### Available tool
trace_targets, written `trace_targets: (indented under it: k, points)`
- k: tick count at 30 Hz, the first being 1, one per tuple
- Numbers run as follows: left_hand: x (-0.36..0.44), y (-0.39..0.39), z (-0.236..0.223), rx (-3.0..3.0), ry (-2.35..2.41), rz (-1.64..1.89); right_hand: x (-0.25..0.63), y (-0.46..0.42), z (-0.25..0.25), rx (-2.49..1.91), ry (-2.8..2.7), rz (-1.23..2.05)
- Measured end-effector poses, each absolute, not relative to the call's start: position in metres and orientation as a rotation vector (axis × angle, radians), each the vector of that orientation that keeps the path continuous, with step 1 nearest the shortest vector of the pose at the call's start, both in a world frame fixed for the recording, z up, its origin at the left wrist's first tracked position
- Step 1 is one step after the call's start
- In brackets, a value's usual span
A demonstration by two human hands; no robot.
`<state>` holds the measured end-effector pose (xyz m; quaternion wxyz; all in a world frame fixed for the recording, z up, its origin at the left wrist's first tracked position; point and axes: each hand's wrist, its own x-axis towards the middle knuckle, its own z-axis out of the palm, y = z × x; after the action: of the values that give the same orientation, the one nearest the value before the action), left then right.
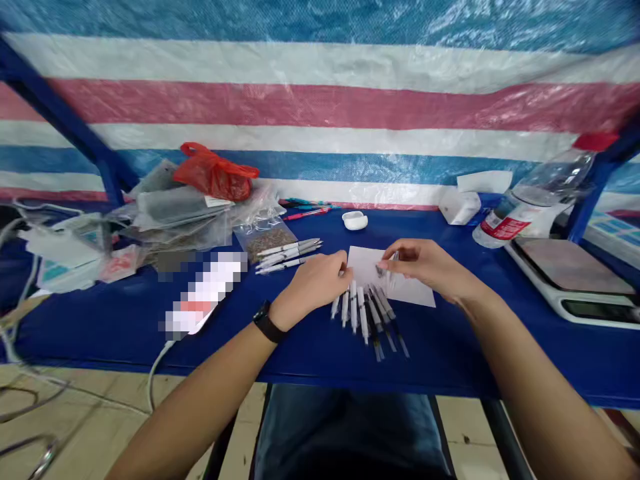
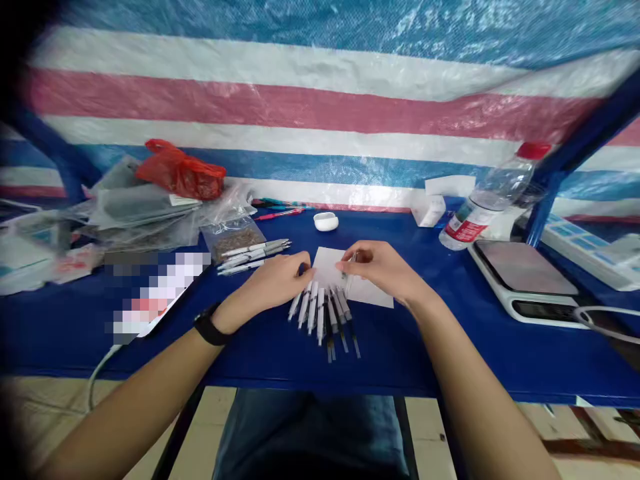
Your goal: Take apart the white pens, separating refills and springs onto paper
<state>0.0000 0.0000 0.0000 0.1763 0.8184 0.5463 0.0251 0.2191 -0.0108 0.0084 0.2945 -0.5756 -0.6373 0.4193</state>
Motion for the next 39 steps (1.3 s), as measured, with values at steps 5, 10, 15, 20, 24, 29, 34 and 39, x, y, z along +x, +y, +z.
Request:
trace_targets:
  k: [5, 10, 15, 20, 24, 29, 34, 39]
  points:
    - [0.002, -0.004, 0.007, 2.334, 1.641, 0.076, 0.221, -0.009, 0.004, -1.538, -1.759, 1.314]
    - [0.002, -0.004, 0.005, 2.435, 1.574, 0.206, 0.221, -0.013, 0.009, -1.616, -1.847, 1.457]
    - [0.004, -0.007, -0.004, 2.551, 1.454, 0.22, 0.219, -0.015, 0.007, -1.69, -2.046, 1.439]
    - [0.007, -0.008, -0.007, 2.571, 1.404, 0.134, 0.22, -0.015, 0.008, -1.684, -2.133, 1.426]
    - [0.006, -0.007, -0.006, 2.547, 1.396, 0.121, 0.224, -0.016, 0.015, -1.73, -2.119, 1.415]
    - [0.005, -0.007, -0.007, 2.559, 1.371, 0.126, 0.228, -0.015, 0.016, -1.756, -2.111, 1.437]
    - [0.005, -0.007, -0.007, 2.56, 1.354, 0.094, 0.231, -0.013, 0.013, -1.747, -2.08, 1.422]
    - [0.006, -0.007, -0.006, 2.537, 1.369, 0.093, 0.226, -0.013, 0.016, -1.746, -2.119, 1.435]
